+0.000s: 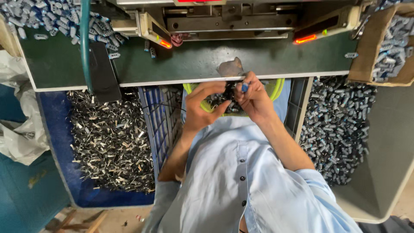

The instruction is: The person repeatedly picks small cylindrical parts from a green basket, inserts them into a machine slot, and then removes them. The parts are handled one at a time and returned to the basket after each insertion.

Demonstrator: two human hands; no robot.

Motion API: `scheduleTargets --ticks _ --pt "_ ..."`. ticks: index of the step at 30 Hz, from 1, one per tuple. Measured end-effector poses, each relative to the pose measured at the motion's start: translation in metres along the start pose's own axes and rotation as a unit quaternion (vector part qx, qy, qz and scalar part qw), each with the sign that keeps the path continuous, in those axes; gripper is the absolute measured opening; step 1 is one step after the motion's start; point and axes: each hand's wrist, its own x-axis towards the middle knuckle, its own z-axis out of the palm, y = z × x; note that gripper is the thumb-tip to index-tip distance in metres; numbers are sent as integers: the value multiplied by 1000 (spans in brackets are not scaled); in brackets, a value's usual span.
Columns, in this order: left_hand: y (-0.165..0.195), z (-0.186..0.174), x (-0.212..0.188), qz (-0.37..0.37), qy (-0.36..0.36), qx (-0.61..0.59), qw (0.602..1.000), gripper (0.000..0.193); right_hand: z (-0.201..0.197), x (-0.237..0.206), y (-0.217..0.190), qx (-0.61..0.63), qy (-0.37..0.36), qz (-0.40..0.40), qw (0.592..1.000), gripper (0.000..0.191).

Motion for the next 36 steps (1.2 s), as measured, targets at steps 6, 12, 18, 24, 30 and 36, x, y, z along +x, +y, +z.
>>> scheduleTargets --ticks 6,12,18,24,30,36 --pt "10 12 30 26 -79 -16 996 30 -5 -9 15 13 40 69 997 22" --pt "6 17 28 63 -132 17 989 25 -17 -17 17 59 67 85 992 25" --pt "7 14 23 39 -104 -15 994 25 -22 -17 21 62 57 76 994 18" --pt "6 9 27 16 -109 -14 994 29 -12 -6 18 57 61 66 994 24" --pt "-14 10 14 16 -1 4 1000 40 20 31 -16 -268 23 -181 946 34" --pt "-52 39 -32 -138 -46 51 988 17 55 112 -91 -743 -70 -436 504 36"
